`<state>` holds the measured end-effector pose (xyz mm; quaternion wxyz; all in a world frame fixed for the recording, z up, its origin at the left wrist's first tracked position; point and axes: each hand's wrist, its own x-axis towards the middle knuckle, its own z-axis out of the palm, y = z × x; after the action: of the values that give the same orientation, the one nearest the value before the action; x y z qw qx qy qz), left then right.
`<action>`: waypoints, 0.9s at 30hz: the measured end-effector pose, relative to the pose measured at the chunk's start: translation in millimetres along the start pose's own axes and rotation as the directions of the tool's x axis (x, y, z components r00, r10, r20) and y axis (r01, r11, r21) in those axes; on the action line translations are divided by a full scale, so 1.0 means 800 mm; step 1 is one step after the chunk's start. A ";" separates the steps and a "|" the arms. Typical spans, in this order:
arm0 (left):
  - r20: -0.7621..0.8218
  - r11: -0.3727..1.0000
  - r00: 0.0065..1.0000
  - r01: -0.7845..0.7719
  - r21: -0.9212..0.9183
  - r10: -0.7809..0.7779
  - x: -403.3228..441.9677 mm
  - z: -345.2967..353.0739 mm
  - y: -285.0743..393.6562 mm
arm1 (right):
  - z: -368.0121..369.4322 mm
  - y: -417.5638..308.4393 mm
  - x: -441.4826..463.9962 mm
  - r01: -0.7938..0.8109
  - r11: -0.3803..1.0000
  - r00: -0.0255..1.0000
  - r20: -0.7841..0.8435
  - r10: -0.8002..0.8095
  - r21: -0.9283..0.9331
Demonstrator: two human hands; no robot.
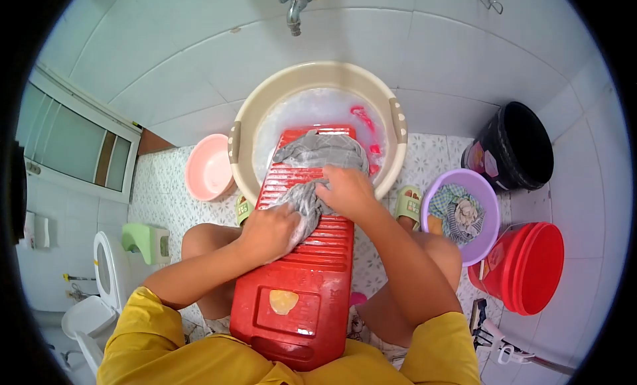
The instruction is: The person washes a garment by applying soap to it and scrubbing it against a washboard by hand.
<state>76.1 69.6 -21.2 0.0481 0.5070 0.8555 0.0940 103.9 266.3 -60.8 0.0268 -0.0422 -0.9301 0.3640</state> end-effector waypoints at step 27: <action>-0.087 0.996 0.993 0.081 -0.037 -0.084 0.032 0.033 -0.027 | -0.005 -0.003 0.000 -0.033 0.999 0.997 0.066 0.034 -0.014</action>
<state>50.1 85.1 -51.5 0.0226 0.4655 0.8754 0.1285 104.0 266.9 -56.1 -0.0104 -0.0458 -0.9320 0.3595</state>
